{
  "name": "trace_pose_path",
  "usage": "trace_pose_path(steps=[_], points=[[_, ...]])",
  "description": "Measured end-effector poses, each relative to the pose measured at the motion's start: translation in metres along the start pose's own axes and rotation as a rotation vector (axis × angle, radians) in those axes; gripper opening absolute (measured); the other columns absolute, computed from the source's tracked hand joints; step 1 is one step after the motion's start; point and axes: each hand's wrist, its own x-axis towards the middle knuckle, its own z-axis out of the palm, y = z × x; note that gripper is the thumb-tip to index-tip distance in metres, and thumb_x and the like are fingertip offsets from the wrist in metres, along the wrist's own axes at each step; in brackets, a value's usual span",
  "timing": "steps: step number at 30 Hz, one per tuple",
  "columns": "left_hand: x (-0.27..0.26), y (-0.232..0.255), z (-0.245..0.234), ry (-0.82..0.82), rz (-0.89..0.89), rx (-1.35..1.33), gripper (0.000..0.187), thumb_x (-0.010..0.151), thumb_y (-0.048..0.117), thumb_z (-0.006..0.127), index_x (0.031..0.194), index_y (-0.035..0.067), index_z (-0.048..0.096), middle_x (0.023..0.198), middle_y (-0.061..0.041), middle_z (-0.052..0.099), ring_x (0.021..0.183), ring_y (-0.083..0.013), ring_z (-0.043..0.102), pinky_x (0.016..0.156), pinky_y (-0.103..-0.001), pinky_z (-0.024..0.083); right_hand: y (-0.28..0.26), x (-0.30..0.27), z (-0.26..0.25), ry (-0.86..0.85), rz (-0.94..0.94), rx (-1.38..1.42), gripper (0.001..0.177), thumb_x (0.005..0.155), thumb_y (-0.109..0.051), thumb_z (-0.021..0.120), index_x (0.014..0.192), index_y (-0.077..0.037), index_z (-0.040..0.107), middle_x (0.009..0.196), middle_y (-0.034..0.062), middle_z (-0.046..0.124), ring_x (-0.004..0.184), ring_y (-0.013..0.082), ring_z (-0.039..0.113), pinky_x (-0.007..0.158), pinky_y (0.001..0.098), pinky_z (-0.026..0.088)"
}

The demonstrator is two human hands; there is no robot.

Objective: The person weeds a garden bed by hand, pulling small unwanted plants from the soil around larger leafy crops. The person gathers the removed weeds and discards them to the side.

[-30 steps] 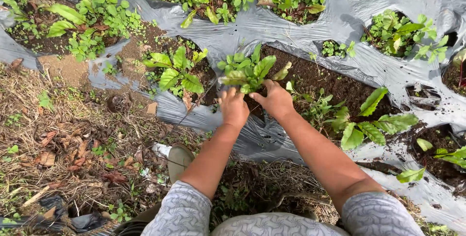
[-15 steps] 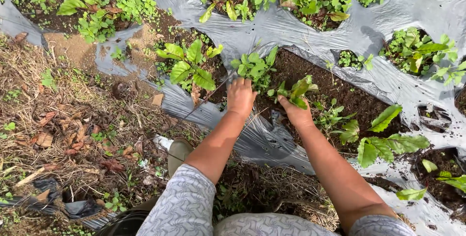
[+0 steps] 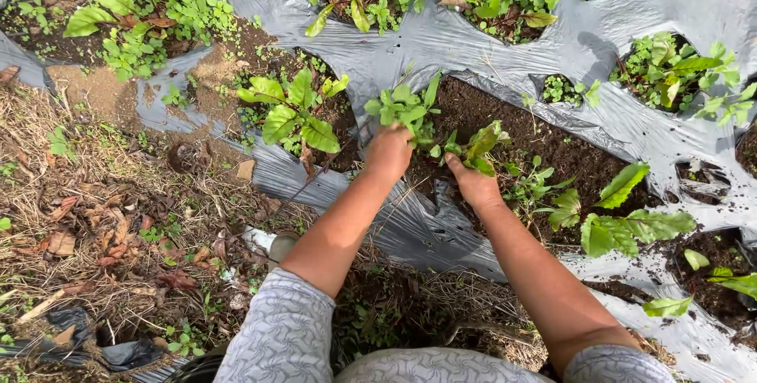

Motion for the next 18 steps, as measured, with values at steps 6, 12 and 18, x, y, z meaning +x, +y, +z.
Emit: trace_pose_path(steps=[6,12,18], points=[[0.004,0.008,0.019,0.014,0.212,0.281,0.011,0.090,0.005,0.073,0.093,0.010,0.082,0.110,-0.016,0.073,0.102,-0.0333,0.071,0.084,-0.041,0.063,0.024,0.004,0.000,-0.025,0.001,-0.031,0.065,0.097,-0.049,0.070,0.141,-0.002,0.063,0.139,0.0214,0.065,0.138,0.0403,0.052,0.119,0.0571,0.038],[0.016,-0.029,0.065,0.104,-0.080,-0.002,0.013,0.094,0.011,0.076,0.106,0.006,0.076,0.096,-0.015,0.074,0.085,-0.0264,0.075,0.081,-0.035,0.066,0.039,0.001,0.003,-0.012,0.009,-0.023,0.067,0.097,-0.048,0.072,0.144,-0.001,0.060,0.143,0.0219,0.061,0.139,0.0419,0.050,0.122,0.0578,0.035],[0.022,-0.045,0.021,0.204,-0.530,-0.515,0.041,0.102,0.024,0.068,0.127,-0.006,0.057,0.112,-0.027,0.067,0.106,-0.0427,0.069,0.085,-0.057,0.064,0.034,0.007,0.002,-0.052,0.035,-0.051,0.068,0.099,-0.052,0.067,0.143,0.001,0.061,0.143,0.0242,0.061,0.138,0.0455,0.050,0.122,0.0591,0.034]])
